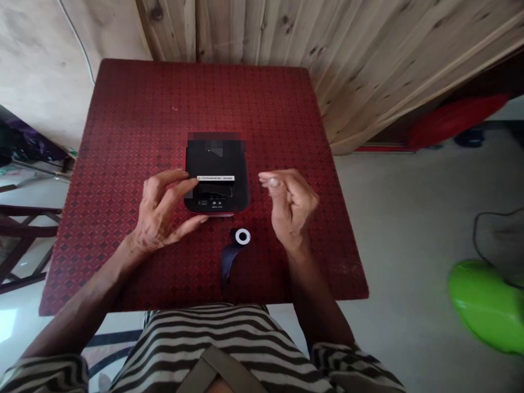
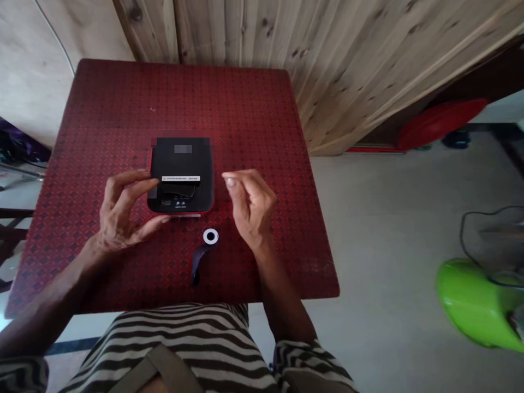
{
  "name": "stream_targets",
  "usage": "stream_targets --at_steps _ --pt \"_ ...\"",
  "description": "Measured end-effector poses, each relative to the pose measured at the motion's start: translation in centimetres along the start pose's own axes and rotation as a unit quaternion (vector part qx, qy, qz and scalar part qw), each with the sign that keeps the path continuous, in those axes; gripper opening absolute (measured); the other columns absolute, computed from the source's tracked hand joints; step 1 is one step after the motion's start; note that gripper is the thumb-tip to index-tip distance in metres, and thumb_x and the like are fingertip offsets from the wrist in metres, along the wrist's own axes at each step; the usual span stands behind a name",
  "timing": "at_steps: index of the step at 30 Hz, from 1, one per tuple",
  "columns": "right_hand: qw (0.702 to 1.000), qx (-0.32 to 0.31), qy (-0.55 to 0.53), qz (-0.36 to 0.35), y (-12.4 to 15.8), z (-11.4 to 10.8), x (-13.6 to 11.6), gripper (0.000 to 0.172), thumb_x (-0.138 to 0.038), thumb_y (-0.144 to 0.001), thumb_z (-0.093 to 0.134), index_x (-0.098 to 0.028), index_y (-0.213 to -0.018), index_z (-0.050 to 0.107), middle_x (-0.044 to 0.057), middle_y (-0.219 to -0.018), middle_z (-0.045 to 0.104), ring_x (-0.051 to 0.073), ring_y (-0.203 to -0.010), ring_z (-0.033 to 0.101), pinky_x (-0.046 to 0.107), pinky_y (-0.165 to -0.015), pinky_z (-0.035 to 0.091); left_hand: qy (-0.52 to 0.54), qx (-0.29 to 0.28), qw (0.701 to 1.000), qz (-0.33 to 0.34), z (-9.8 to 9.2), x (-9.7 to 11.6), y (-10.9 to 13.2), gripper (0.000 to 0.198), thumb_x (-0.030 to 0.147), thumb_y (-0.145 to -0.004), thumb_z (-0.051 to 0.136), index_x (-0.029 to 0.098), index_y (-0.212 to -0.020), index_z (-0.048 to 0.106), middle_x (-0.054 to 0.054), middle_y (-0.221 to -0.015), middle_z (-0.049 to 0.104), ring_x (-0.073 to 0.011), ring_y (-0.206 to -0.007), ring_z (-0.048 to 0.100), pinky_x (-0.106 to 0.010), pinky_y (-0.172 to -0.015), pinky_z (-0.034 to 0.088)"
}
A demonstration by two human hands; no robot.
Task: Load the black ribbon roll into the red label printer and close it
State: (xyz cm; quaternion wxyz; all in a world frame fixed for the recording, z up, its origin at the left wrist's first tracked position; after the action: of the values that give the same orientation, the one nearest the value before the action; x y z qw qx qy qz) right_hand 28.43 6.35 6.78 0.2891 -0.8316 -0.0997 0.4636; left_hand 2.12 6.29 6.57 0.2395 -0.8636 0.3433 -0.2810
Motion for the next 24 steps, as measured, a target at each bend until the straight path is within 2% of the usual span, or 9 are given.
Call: stream_targets --at_steps 2,6,12,16,24 --pt "0.998 0.010 -0.019 0.064 0.7 0.7 2.4 0.034 -0.040 -0.111 0.051 -0.024 -0.098 0.078 0.004 -0.093 0.079 0.018 -0.086 0.074 0.033 -0.078 0.057 -0.038 0.023 0.999 0.002 -0.3 0.0 0.7 0.070 0.052 -0.088 0.085 0.027 -0.147 0.057 -0.012 -0.131 0.066 -0.0306 -0.123 0.066 -0.045 -0.105 0.055" --pt "0.991 -0.057 -0.038 0.118 1.9 3.5 4.6 0.040 -0.051 -0.110 0.050 -0.024 -0.094 0.075 0.002 -0.090 0.078 0.017 -0.082 0.071 0.032 -0.077 0.054 -0.067 0.035 0.997 0.021 0.0 -0.1 1.5 0.068 0.052 -0.088 0.085 0.027 -0.145 0.057 -0.011 -0.125 0.070 -0.0303 -0.118 0.069 -0.044 -0.100 0.056" --pt "0.984 -0.099 -0.030 0.147 2.5 5.2 5.1 0.048 -0.059 -0.109 0.041 -0.024 -0.092 0.071 0.002 -0.085 0.072 0.017 -0.080 0.066 0.033 -0.077 0.052 -0.060 0.037 0.997 0.016 0.1 -0.3 1.6 0.065 0.051 -0.090 0.084 0.026 -0.144 0.056 -0.011 -0.124 0.070 -0.0274 -0.113 0.070 -0.043 -0.094 0.060" --pt "0.984 -0.099 -0.044 0.144 2.6 5.3 5.3 0.046 -0.057 -0.108 0.042 -0.024 -0.087 0.066 0.000 -0.080 0.066 0.016 -0.076 0.062 0.032 -0.074 0.049 -0.064 0.023 0.998 -0.005 -0.1 -0.3 1.7 0.064 0.052 -0.090 0.084 0.028 -0.143 0.057 -0.011 -0.131 0.069 -0.0273 -0.116 0.070 -0.045 -0.094 0.061" --pt "0.982 -0.105 -0.059 0.149 2.6 5.4 5.2 0.044 -0.055 -0.108 0.042 -0.023 -0.092 0.068 0.002 -0.086 0.069 0.017 -0.082 0.065 0.033 -0.079 0.050 -0.043 0.031 0.998 -0.036 -0.5 -0.2 1.4 0.061 0.054 -0.085 0.088 0.032 -0.136 0.064 -0.010 -0.132 0.070 -0.0319 -0.120 0.070 -0.052 -0.097 0.061"
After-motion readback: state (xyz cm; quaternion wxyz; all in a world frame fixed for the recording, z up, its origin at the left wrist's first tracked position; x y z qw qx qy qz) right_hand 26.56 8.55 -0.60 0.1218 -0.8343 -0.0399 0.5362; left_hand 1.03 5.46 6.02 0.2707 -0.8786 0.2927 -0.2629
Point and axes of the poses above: each hand's wrist, its own y-axis away from the middle knuckle, its own z-axis out of the palm, x = y × z, the point moved 6 cm from there along -y, towards the middle knuckle
